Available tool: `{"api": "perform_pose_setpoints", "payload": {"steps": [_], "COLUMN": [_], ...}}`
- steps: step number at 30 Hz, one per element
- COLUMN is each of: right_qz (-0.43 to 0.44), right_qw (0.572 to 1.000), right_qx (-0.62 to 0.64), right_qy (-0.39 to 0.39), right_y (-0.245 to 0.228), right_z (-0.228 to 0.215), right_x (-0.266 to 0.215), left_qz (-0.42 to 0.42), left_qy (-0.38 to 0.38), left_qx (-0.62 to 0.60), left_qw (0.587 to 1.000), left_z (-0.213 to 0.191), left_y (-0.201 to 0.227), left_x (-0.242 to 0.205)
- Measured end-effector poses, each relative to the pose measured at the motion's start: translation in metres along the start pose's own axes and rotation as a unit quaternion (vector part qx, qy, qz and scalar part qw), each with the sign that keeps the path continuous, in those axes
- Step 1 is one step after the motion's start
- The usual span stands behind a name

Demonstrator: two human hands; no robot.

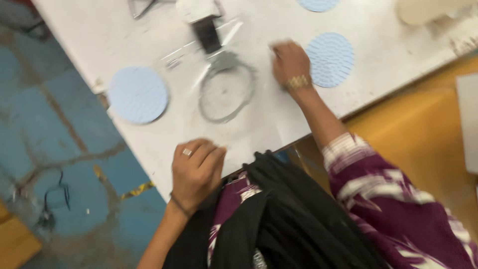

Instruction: The person applies a gray adhesive to circular LED light modules on a white work surface using a small metal spatula. They spread the adhesive around the perimeter of each module, then press a clear plastic sheet over it to smooth and secure the material.

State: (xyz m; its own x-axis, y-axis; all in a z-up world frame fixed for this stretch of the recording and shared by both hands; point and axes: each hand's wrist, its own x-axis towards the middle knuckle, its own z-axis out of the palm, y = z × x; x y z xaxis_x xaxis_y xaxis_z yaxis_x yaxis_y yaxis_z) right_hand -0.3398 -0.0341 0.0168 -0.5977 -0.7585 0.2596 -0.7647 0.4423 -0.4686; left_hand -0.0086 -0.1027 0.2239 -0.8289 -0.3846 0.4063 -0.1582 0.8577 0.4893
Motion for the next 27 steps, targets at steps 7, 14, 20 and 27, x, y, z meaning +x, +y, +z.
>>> {"api": "perform_pose_setpoints", "payload": {"steps": [7,14,20,27], "right_qz": [-0.266,-0.361,-0.454,-0.584], "right_qw": [0.934,0.903,0.836,0.773], "right_qx": [0.116,0.031,0.001,0.004], "right_qy": [-0.207,-0.23,-0.309,-0.247], "right_y": [-0.137,-0.272,-0.253,-0.109], "right_z": [0.009,0.088,0.096,0.032], "right_x": [-0.143,-0.038,-0.054,-0.089], "left_qz": [0.031,0.041,0.041,0.083], "left_qy": [0.049,0.082,0.092,0.087], "left_qx": [0.058,0.123,0.121,0.146], "left_qw": [0.997,0.988,0.988,0.982], "left_z": [0.01,0.043,0.058,0.067], "left_y": [0.011,0.03,0.021,-0.019], "left_x": [0.025,0.053,0.04,0.05]}}
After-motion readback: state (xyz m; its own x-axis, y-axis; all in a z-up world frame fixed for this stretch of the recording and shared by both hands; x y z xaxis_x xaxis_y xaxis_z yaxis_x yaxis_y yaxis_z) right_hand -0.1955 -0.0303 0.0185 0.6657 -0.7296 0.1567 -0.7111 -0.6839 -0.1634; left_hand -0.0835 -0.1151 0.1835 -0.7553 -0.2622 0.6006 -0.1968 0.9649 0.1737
